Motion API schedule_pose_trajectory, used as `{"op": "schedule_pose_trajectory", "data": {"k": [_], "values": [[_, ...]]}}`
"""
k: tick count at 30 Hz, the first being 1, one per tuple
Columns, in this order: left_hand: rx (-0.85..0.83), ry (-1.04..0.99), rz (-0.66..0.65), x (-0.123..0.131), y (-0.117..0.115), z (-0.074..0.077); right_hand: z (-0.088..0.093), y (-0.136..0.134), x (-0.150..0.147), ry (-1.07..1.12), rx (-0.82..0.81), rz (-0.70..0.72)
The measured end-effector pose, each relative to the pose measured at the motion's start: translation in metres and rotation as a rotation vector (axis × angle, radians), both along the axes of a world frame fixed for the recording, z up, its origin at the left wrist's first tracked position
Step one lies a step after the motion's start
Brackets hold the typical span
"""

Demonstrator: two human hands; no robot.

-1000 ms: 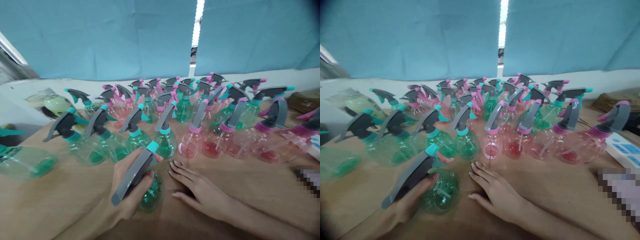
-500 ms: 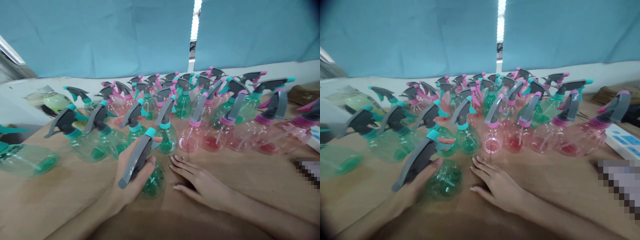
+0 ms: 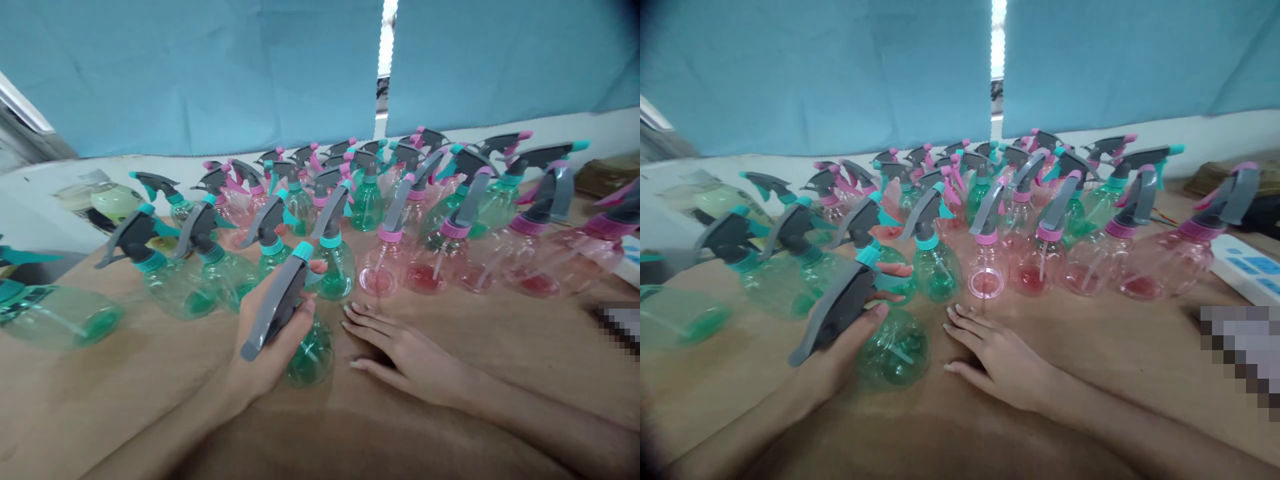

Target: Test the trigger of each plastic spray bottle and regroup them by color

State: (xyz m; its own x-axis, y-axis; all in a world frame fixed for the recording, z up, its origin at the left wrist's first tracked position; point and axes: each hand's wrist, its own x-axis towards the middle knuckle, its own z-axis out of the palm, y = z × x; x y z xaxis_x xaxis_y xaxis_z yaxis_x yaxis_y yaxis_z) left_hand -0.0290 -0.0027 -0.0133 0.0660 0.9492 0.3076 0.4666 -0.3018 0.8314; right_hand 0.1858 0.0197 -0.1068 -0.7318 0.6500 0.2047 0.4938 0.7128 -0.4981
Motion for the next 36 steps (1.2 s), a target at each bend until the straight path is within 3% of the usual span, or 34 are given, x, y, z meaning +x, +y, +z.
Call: {"op": "schedule_pose_trajectory", "data": {"k": [26,36], "values": [[-0.02,0.009,0.036,0.0018,0.0003,0.0041,0.001,0.0015,0.0008,-0.049,0.022,0.01],[-0.06,0.001,-0.058,-0.0033,0.0028,0.0065,0.0008,0.0014,0.0007,-0.008,0.009,0.007]]}}
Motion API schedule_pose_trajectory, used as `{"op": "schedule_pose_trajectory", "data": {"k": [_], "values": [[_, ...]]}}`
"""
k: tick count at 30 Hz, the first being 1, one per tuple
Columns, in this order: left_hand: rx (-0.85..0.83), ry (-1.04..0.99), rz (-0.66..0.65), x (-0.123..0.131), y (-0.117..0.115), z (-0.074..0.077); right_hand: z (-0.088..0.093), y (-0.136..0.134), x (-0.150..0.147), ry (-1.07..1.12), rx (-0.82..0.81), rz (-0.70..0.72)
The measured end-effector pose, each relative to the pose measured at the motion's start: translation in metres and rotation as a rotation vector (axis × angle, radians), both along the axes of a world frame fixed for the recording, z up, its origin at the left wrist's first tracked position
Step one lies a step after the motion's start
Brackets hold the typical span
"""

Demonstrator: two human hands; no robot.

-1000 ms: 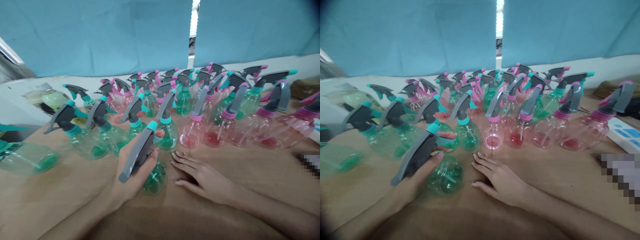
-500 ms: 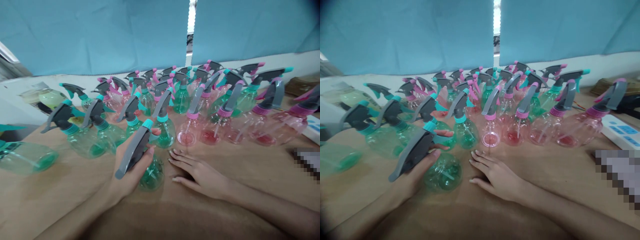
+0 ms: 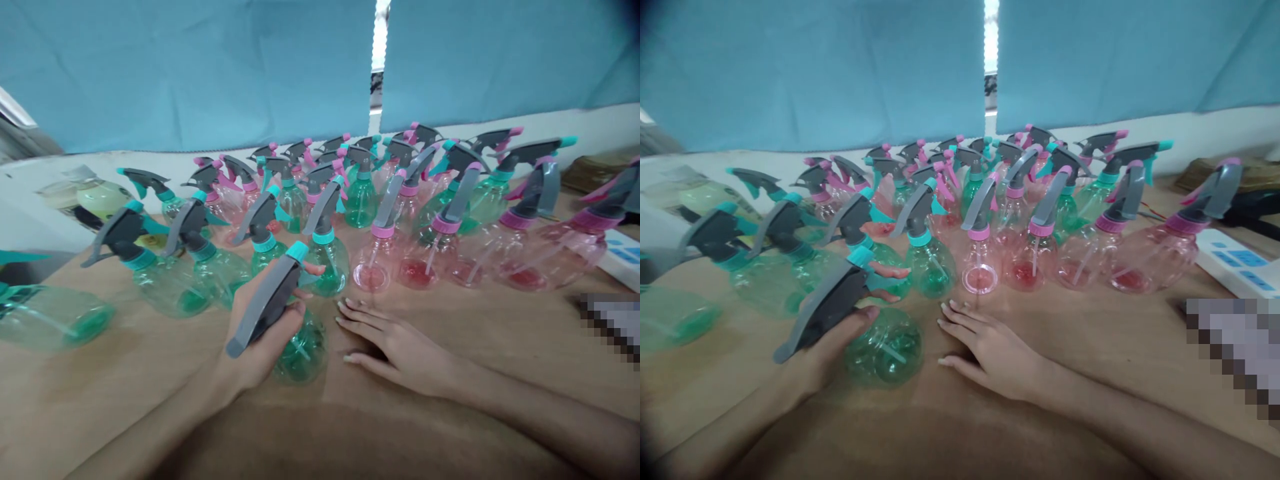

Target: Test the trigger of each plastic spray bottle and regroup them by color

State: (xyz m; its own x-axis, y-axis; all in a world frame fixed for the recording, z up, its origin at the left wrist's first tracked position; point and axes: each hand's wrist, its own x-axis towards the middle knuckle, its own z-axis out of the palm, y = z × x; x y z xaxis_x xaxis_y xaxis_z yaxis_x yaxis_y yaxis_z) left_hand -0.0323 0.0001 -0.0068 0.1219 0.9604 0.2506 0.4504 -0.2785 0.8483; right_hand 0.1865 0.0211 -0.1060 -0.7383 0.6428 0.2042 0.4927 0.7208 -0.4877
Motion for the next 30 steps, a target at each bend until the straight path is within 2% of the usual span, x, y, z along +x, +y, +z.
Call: {"op": "schedule_pose_trajectory", "data": {"k": [7,13,19,26,30], "values": [[-0.01,0.02,0.008,-0.0045,0.0025,-0.003,0.0018,-0.0007,-0.0005,-0.01,0.014,0.001],[-0.03,0.074,0.096,-0.0014,0.0008,0.0009,0.0007,-0.0007,-0.0004,0.007,0.02,0.004],[0.041,0.087,0.127,-0.0038,-0.0023,-0.0007,0.0007,-0.0005,0.0003,0.033,0.004,0.005],[-0.034,-0.014,0.016,-0.0006,0.0003,0.0008,0.0022,-0.0004,0.0001,-0.039,0.027,0.009],[-0.018,-0.021,0.046,0.0044,-0.0033,0.0038,0.0012,-0.0011,-0.0005,-0.03,0.037,0.003]]}}
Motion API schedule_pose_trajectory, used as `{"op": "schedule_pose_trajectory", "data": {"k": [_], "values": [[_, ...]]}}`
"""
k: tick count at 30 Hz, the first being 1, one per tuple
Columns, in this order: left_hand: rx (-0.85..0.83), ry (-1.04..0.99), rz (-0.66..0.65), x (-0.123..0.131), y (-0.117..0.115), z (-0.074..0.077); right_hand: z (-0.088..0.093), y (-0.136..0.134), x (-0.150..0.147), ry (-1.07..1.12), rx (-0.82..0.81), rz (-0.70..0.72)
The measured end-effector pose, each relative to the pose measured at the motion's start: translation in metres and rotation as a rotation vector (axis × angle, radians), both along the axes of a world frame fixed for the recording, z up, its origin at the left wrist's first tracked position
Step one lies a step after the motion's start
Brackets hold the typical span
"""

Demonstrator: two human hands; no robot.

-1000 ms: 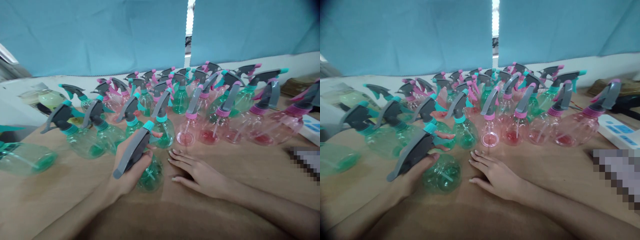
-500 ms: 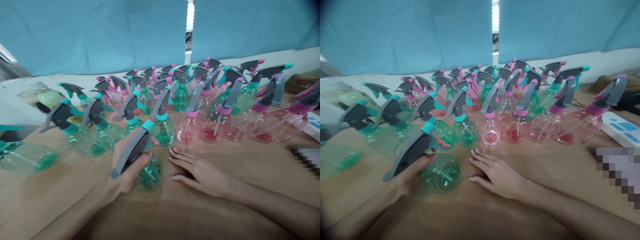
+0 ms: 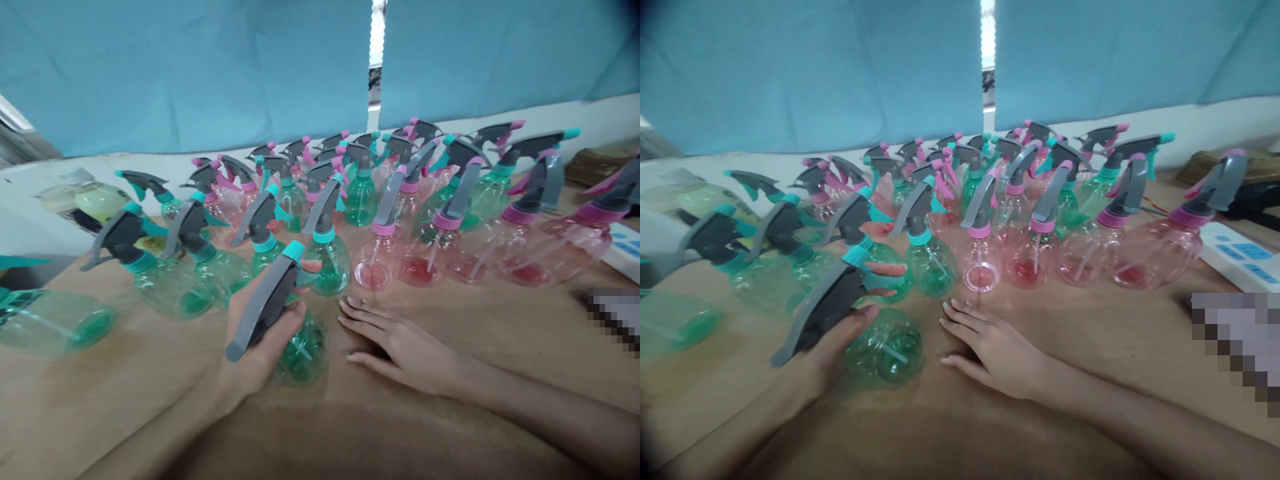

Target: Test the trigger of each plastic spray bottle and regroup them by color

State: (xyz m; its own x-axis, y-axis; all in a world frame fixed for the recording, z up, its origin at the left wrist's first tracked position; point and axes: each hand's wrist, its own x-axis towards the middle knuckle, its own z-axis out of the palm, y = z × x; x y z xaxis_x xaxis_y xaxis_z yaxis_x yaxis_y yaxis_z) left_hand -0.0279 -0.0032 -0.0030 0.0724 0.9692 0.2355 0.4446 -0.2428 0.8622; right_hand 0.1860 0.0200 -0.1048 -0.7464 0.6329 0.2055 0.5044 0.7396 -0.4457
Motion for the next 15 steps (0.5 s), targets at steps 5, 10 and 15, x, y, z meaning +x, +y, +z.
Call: {"op": "schedule_pose_trajectory", "data": {"k": [5,10,15], "values": [[0.056,-0.023,0.062,0.0015,-0.0034,-0.0032,0.0004,-0.0002,-0.0002,0.049,-0.021,-0.002],[0.022,-0.059,0.04,0.0023,-0.003,-0.0049,0.0004,-0.0001,0.0,0.046,-0.021,0.002],[0.05,-0.046,0.045,0.0017,-0.0016,-0.0052,-0.0006,-0.0003,0.0004,0.071,-0.024,0.001]]}}
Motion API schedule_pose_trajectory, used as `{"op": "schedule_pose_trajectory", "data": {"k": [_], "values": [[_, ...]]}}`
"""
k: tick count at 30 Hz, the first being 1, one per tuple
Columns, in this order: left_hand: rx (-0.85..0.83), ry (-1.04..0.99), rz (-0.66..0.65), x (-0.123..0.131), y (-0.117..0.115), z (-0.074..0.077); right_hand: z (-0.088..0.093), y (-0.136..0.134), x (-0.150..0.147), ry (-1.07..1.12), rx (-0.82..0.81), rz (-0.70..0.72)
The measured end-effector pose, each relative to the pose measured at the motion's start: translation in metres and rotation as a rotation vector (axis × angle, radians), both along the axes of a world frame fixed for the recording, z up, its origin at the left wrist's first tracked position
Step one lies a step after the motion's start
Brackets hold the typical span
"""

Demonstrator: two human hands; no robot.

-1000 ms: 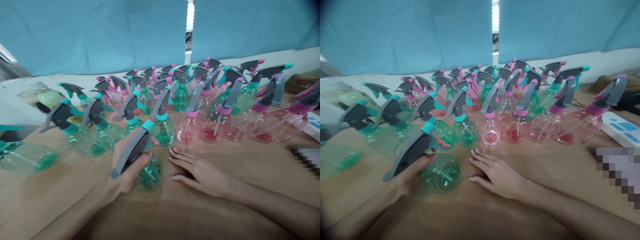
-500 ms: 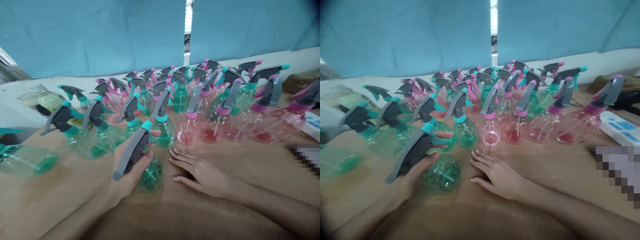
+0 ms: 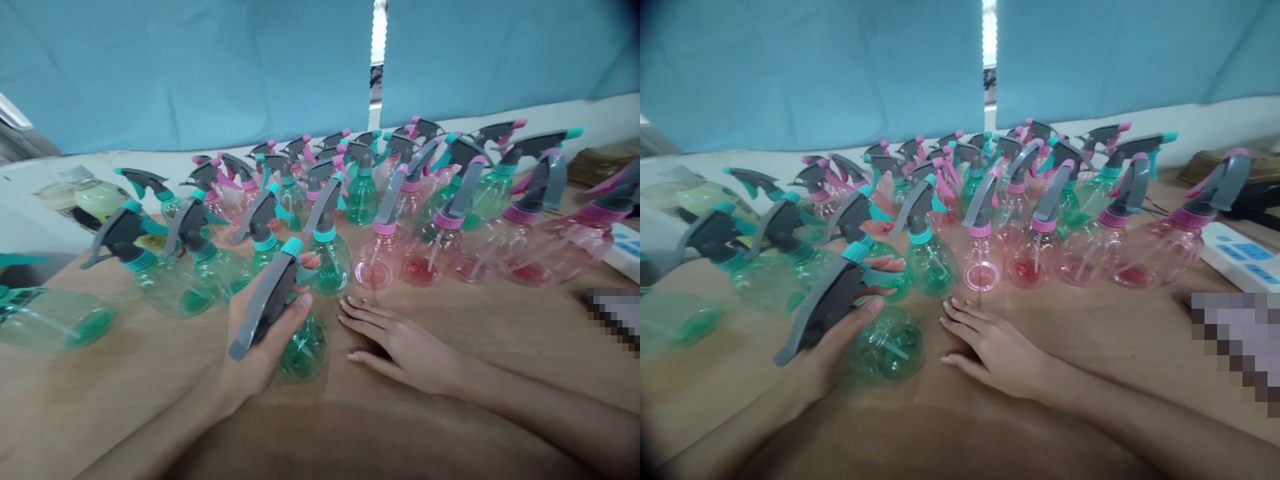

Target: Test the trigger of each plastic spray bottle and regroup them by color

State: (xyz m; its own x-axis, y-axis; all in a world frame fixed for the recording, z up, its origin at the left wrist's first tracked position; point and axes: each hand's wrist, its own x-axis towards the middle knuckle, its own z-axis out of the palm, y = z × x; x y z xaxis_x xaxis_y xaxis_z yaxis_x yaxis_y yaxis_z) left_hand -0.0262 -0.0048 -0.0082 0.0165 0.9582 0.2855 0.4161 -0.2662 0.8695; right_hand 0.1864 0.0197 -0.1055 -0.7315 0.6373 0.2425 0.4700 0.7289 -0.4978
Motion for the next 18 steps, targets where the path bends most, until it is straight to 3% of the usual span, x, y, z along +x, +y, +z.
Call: {"op": "schedule_pose_trajectory", "data": {"k": [18], "values": [[0.046,0.064,-0.01,-0.0005,0.0018,0.0021,-0.0023,0.0009,0.0003,-0.037,0.042,0.001]]}}
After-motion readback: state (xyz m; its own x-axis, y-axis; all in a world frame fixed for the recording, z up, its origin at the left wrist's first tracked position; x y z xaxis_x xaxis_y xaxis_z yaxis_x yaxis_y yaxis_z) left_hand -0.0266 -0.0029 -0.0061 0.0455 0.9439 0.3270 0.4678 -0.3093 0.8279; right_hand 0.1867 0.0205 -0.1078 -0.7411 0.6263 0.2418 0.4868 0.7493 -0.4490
